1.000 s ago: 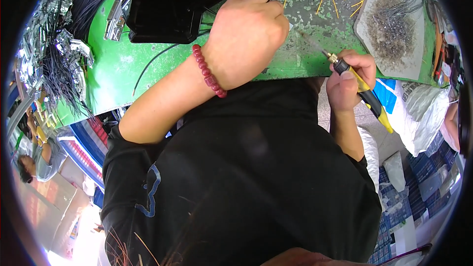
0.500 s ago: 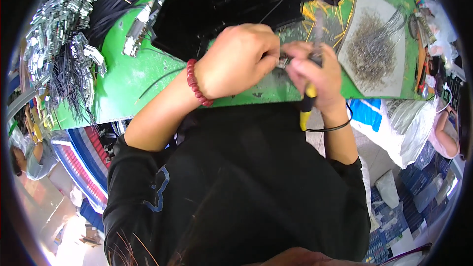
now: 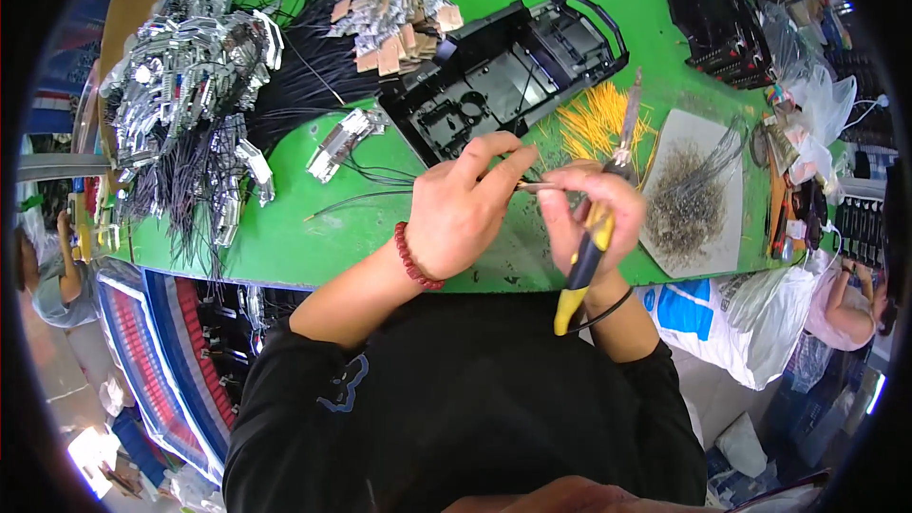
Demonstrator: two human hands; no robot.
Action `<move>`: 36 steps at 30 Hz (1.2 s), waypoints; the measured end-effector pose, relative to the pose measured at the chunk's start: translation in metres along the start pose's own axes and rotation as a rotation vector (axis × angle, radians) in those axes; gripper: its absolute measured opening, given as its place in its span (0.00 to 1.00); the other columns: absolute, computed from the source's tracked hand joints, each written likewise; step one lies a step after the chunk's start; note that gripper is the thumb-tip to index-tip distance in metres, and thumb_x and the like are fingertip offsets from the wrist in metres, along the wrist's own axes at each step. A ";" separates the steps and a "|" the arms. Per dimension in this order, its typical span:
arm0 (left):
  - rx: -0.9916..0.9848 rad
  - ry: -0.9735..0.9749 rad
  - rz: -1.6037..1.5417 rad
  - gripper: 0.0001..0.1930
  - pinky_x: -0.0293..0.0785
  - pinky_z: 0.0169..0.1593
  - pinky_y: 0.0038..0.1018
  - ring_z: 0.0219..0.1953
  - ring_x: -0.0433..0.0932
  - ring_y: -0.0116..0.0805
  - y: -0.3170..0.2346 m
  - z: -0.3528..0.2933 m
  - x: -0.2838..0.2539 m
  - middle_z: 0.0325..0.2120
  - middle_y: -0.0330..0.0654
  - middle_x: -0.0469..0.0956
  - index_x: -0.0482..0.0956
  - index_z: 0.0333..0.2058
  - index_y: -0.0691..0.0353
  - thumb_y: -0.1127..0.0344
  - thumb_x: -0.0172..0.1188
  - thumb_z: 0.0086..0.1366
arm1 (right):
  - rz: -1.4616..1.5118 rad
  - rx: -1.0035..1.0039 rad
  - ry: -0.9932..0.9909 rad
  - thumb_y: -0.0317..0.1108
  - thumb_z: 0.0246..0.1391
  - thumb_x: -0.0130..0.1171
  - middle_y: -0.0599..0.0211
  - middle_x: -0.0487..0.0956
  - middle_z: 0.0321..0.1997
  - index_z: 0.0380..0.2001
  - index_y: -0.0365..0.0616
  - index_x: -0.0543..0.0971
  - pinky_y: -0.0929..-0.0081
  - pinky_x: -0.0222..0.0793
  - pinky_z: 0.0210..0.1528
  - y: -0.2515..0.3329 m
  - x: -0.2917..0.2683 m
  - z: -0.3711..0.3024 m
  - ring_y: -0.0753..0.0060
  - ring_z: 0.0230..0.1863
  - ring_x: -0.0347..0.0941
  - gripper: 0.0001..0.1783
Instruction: The person solders wires and electronic components onto small circuit boards using a soldering iron and solder wire, then trims the wires with wire cutters.
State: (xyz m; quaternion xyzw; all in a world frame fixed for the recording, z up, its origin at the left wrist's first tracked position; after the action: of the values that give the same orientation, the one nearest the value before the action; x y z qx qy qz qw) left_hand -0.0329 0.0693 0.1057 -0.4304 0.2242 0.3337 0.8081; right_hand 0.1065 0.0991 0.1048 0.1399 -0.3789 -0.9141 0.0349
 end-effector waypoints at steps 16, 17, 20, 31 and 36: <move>0.648 0.028 0.185 0.11 0.73 0.44 0.32 0.39 0.77 0.38 -0.007 0.114 0.016 0.32 0.40 0.78 0.79 0.35 0.60 0.72 0.55 0.50 | -0.246 0.065 -0.562 0.17 0.51 0.58 0.57 0.74 0.37 0.50 0.41 0.63 0.63 0.77 0.44 -0.045 -0.131 -0.005 0.66 0.41 0.75 0.24; 0.637 0.113 0.254 0.05 0.72 0.43 0.32 0.37 0.77 0.37 0.001 0.119 0.037 0.29 0.39 0.76 0.77 0.29 0.59 0.70 0.55 0.51 | -0.244 0.055 -0.554 0.17 0.51 0.58 0.57 0.74 0.37 0.50 0.41 0.63 0.63 0.77 0.44 -0.048 -0.134 -0.011 0.66 0.41 0.75 0.24; 0.570 0.284 0.263 0.05 0.71 0.46 0.33 0.38 0.77 0.38 0.017 0.115 0.069 0.30 0.40 0.77 0.77 0.29 0.60 0.70 0.54 0.53 | -0.326 0.117 -0.547 0.18 0.53 0.57 0.56 0.77 0.36 0.50 0.41 0.64 0.67 0.72 0.49 -0.050 -0.137 -0.026 0.72 0.39 0.73 0.22; 0.066 0.367 0.261 0.14 0.75 0.32 0.39 0.29 0.79 0.46 0.045 0.074 0.042 0.24 0.44 0.76 0.76 0.34 0.58 0.54 0.60 0.58 | -0.509 -0.086 0.267 0.16 0.37 0.61 0.69 0.76 0.22 0.38 0.45 0.78 0.66 0.67 0.35 -0.013 -0.045 -0.008 0.64 0.22 0.70 0.21; -0.190 0.395 0.112 0.19 0.77 0.36 0.46 0.32 0.81 0.53 0.076 0.077 0.051 0.27 0.51 0.81 0.80 0.39 0.57 0.50 0.59 0.54 | -0.405 -0.012 0.170 0.27 0.51 0.61 0.66 0.80 0.25 0.39 0.45 0.78 0.68 0.70 0.34 -0.045 -0.037 -0.027 0.65 0.27 0.76 0.11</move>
State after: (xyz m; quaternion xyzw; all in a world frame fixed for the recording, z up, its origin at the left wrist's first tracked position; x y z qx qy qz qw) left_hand -0.0482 0.1825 0.0716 -0.5484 0.3695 0.3068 0.6846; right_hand 0.1512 0.1190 0.0630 0.2896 -0.3334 -0.8896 -0.1165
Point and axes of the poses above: each hand's wrist, its own z-axis towards the middle knuckle, its own x-axis out of the palm, y = z × x, the point moved 7 cm from there along z, towards the middle knuckle
